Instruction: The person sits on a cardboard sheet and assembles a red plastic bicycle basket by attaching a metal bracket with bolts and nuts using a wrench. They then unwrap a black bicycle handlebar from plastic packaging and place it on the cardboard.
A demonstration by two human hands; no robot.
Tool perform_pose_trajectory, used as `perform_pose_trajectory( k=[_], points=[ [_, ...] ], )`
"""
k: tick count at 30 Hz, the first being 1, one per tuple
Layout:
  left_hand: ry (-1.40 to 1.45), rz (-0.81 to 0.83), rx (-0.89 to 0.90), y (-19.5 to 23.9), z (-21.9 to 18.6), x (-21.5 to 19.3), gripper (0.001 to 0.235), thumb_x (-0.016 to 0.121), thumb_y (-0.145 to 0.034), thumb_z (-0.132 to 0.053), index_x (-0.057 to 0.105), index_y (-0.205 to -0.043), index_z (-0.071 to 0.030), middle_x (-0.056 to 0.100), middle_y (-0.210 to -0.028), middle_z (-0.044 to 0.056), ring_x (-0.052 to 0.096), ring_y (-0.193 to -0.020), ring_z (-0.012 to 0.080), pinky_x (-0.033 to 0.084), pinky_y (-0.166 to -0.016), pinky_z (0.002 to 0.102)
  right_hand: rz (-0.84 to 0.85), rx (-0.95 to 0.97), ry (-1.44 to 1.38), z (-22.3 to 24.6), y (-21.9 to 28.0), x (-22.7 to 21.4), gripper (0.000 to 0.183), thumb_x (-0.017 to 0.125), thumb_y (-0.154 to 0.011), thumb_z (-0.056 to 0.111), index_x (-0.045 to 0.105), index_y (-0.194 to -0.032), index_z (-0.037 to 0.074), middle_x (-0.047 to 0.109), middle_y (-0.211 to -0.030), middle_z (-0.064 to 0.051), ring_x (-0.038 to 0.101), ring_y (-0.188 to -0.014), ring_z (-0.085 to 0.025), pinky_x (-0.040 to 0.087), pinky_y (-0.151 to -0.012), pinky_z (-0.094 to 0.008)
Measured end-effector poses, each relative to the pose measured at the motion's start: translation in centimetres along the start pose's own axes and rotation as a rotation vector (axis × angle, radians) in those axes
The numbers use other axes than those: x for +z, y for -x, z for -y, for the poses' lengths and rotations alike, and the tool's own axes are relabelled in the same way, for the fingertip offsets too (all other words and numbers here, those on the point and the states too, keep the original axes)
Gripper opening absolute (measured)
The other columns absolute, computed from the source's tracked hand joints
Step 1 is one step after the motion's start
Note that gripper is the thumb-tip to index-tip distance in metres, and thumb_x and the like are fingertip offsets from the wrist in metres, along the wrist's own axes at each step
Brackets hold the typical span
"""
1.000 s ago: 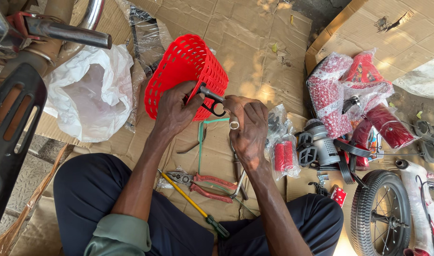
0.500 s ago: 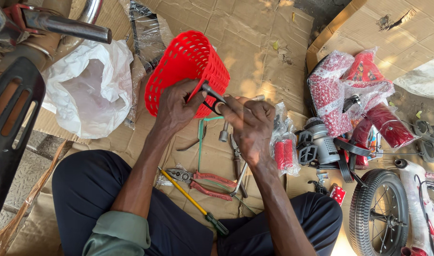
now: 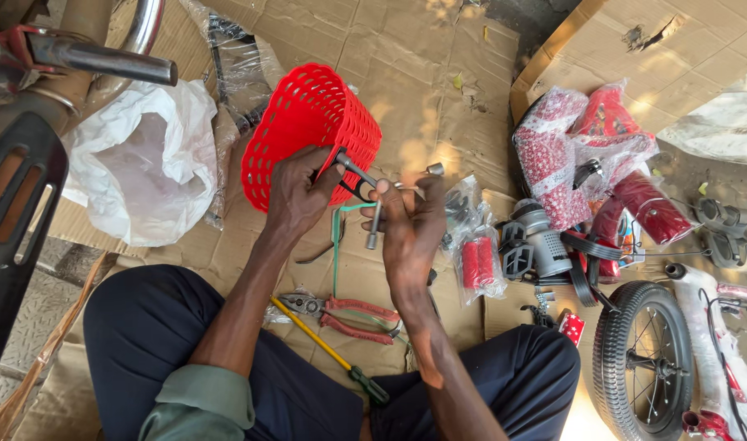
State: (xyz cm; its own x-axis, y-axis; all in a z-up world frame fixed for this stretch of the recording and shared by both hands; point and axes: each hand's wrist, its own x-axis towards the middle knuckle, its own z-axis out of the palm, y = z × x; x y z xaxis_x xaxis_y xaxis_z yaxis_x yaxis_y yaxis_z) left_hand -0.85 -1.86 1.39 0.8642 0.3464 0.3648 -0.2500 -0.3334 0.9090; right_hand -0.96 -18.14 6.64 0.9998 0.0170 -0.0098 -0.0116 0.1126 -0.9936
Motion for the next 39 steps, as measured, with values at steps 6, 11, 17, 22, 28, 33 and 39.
perform_pose_trajectory(
  k=[6, 11, 17, 22, 28, 33, 39],
  points=[
    [0.009, -0.034, 0.032, -0.5, 1.2, -1.0, 0.013, 0.069, -0.094, -0.013, 0.07, -0.101, -0.002, 0.058, -0.075, 0.014, 0.053, -0.063, 0.0199, 0.043, -0.059, 0.036, 0.367, -0.549, 0.85, 0.4, -0.5, -2.0, 0.067, 0.07, -0.09, 0.019, 0.052, -0.15, -0.007, 0.062, -0.106, -0.02, 0.053, -0.086, -0.028, 0.044, -0.069, -0.035],
    [0.002, -0.026, 0.072, -0.4, 1.4, -0.9, 0.014, 0.069, -0.093, -0.014, 0.071, -0.102, -0.003, 0.059, -0.074, 0.013, 0.054, -0.061, 0.0183, 0.043, -0.059, 0.036, 0.419, -1.131, 1.552, 2.8, -2.5, -2.7, 0.05, 0.065, -0.092, 0.017, 0.061, -0.14, 0.004, 0.059, -0.097, -0.013, 0.057, -0.095, -0.031, 0.043, -0.079, -0.046],
    [0.012, 0.002, 0.04, 0.0, 1.1, -0.6, 0.012, 0.07, -0.092, -0.016, 0.075, -0.099, -0.006, 0.058, -0.067, 0.011, 0.054, -0.057, 0.0171, 0.04, -0.054, 0.037, 0.631, -1.419, 1.562, 4.2, -4.3, -2.4, 0.044, 0.065, -0.093, 0.015, 0.064, -0.136, 0.004, 0.061, -0.099, -0.004, 0.058, -0.094, -0.02, 0.047, -0.091, -0.042],
    [-0.064, 0.035, 0.013, 0.0, 0.8, 0.1, 0.016, 0.072, -0.095, -0.016, 0.068, -0.087, -0.003, 0.053, -0.065, 0.014, 0.05, -0.058, 0.0221, 0.037, -0.057, 0.039, 0.794, -1.399, 1.751, 3.5, -6.8, -2.1, 0.014, 0.064, -0.096, 0.016, 0.067, -0.104, 0.004, 0.058, -0.068, -0.002, 0.057, -0.061, -0.016, 0.047, -0.055, -0.035],
    [0.0, -0.005, 0.133, 0.5, 0.4, 0.2, 0.009, 0.065, -0.09, -0.009, 0.073, -0.094, -0.006, 0.064, -0.077, 0.011, 0.06, -0.065, 0.0242, 0.043, -0.061, 0.039, 0.822, -0.683, 1.267, 2.1, -5.9, -1.1, 0.016, 0.063, -0.095, 0.019, 0.064, -0.092, 0.004, 0.065, -0.063, -0.01, 0.06, -0.049, -0.026, 0.045, -0.047, -0.04],
    [0.006, -0.004, 0.085, 0.9, -0.2, 0.3, 0.013, 0.066, -0.086, -0.008, 0.075, -0.096, -0.008, 0.065, -0.075, 0.011, 0.062, -0.063, 0.0246, 0.044, -0.059, 0.039, 0.564, -0.685, 1.082, 2.2, -3.4, -0.2, 0.028, 0.058, -0.104, 0.025, 0.072, -0.097, 0.001, 0.064, -0.074, -0.019, 0.06, -0.06, -0.031, 0.044, -0.056, -0.042],
    [-0.059, 0.011, 0.069, 1.0, 0.3, 0.6, 0.01, 0.07, -0.087, -0.008, 0.074, -0.096, -0.006, 0.064, -0.074, 0.012, 0.063, -0.066, 0.0244, 0.045, -0.061, 0.039, 0.306, 0.132, 0.793, 2.5, -3.5, 0.3, 0.035, 0.062, -0.095, 0.027, 0.071, -0.083, -0.004, 0.045, -0.057, -0.005, 0.04, -0.053, -0.018, 0.034, -0.051, -0.038]
  ],
)
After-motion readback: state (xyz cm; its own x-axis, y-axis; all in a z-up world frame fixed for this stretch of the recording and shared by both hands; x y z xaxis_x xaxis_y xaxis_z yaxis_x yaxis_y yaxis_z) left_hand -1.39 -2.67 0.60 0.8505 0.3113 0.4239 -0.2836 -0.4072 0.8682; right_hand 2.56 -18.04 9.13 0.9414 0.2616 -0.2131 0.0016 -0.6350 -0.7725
